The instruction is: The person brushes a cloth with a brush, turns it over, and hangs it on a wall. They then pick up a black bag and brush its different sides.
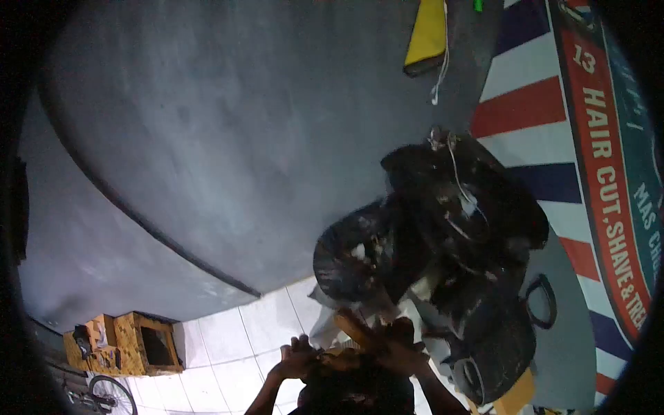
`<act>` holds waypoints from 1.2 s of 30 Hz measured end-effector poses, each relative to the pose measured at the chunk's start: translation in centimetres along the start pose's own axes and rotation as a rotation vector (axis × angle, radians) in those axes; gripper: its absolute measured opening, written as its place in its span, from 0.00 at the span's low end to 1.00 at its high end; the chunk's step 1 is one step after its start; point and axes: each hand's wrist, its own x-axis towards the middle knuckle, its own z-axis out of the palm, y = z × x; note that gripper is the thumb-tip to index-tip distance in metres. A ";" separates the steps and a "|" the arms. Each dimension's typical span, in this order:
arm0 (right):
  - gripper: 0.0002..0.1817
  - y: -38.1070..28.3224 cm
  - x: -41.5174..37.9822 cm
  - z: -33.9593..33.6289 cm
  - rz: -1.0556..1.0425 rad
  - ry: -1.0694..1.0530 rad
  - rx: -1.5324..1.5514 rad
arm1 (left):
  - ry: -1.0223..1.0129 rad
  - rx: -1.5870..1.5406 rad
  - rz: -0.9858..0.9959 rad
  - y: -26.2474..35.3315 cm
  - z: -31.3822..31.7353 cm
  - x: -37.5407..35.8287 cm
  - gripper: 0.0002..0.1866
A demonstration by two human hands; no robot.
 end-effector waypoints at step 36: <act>0.27 -24.3 26.8 -28.5 -0.068 -0.317 -0.576 | 0.717 0.215 0.436 14.4 -36.3 15.3 0.15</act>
